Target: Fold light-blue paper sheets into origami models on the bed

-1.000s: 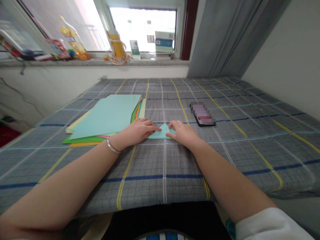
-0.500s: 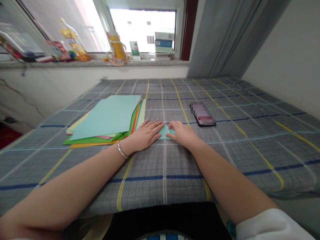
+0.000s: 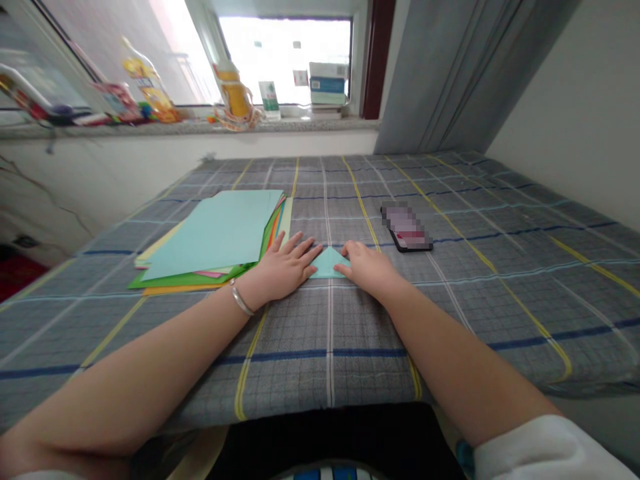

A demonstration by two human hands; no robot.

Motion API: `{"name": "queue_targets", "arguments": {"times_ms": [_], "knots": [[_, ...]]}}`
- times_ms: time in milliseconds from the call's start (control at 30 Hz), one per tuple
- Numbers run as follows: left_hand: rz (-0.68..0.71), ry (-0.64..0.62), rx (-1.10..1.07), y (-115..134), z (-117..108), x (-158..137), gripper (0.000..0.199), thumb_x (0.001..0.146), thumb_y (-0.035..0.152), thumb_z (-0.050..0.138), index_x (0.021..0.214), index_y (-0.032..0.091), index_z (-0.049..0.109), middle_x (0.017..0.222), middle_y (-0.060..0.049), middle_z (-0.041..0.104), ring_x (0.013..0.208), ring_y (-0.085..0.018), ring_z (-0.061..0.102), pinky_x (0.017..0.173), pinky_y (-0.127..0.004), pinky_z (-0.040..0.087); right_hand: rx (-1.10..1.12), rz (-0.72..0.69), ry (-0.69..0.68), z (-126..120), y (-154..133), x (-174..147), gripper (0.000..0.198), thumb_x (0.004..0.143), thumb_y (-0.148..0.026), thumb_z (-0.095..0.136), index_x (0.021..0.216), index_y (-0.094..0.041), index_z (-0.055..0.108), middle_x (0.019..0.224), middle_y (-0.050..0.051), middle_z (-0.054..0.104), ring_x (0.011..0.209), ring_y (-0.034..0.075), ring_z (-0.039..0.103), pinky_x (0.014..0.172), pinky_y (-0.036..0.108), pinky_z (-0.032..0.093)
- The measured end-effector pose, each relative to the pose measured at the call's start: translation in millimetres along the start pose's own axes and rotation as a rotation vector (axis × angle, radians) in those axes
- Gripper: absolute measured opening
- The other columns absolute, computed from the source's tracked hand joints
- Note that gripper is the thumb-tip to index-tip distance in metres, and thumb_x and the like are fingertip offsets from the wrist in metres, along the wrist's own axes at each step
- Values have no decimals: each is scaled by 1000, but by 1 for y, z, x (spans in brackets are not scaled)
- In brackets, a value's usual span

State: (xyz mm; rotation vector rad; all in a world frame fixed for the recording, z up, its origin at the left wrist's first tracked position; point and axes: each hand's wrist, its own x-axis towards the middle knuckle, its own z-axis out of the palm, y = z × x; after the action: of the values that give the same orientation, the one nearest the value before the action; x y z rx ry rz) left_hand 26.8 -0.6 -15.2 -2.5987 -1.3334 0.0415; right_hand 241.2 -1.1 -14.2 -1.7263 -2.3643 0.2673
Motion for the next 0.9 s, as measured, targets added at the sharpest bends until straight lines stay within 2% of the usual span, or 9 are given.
{"name": "queue_targets", "arguments": {"times_ms": [267,433,533,600,667,733,800,900], "knots": [[-47,-93,27,-16,-9,-4,63,97,53,42,151,21,34,154,-12,36,147,-36,19,117,-60,10,-19,29,-8,0,1,1,28,89,-42,58,108,-20,56,116,9,66,103,26,63,79,36,47],[2,-134,-114,-34,-9,-6,63,94,51,50,150,29,34,156,-9,33,145,-41,21,113,-64,18,-5,36,-26,-2,0,0,28,89,-42,57,108,-21,56,117,9,66,104,27,63,78,35,46],[0,-203,-181,-42,-9,-6,57,95,47,50,148,35,35,158,-8,30,144,-41,23,112,-63,19,-8,43,-32,-2,0,0,28,90,-42,57,108,-21,56,118,10,66,103,27,63,78,35,46],[18,-186,-217,-43,-11,-5,52,94,42,52,144,38,41,156,-7,35,143,-38,26,111,-62,20,-11,42,-32,-3,0,0,29,90,-43,57,108,-21,56,117,10,66,102,27,63,78,35,46],[52,-106,-260,-42,-15,-4,41,93,39,53,134,34,54,145,-6,49,137,-33,36,110,-56,25,-10,36,-30,-3,-1,0,28,89,-42,57,108,-21,56,116,10,66,102,26,63,77,34,45],[85,-35,-302,-38,-20,-4,31,90,40,57,117,27,65,125,-6,62,122,-27,50,106,-46,33,-2,28,-23,-4,0,0,27,89,-42,57,107,-21,57,115,10,66,101,26,63,76,34,44],[96,-6,-320,-33,-25,-3,27,83,40,65,103,22,68,105,-5,67,104,-24,58,97,-37,41,22,40,-19,-5,1,0,27,89,-42,58,105,-21,57,109,9,68,96,25,63,71,32,43],[82,-2,-310,-26,-28,-3,21,78,32,69,93,19,66,90,-4,67,87,-21,61,79,-31,45,132,81,-24,-6,5,-1,29,86,-47,59,101,-22,59,90,5,69,80,21,62,61,29,38]]}}
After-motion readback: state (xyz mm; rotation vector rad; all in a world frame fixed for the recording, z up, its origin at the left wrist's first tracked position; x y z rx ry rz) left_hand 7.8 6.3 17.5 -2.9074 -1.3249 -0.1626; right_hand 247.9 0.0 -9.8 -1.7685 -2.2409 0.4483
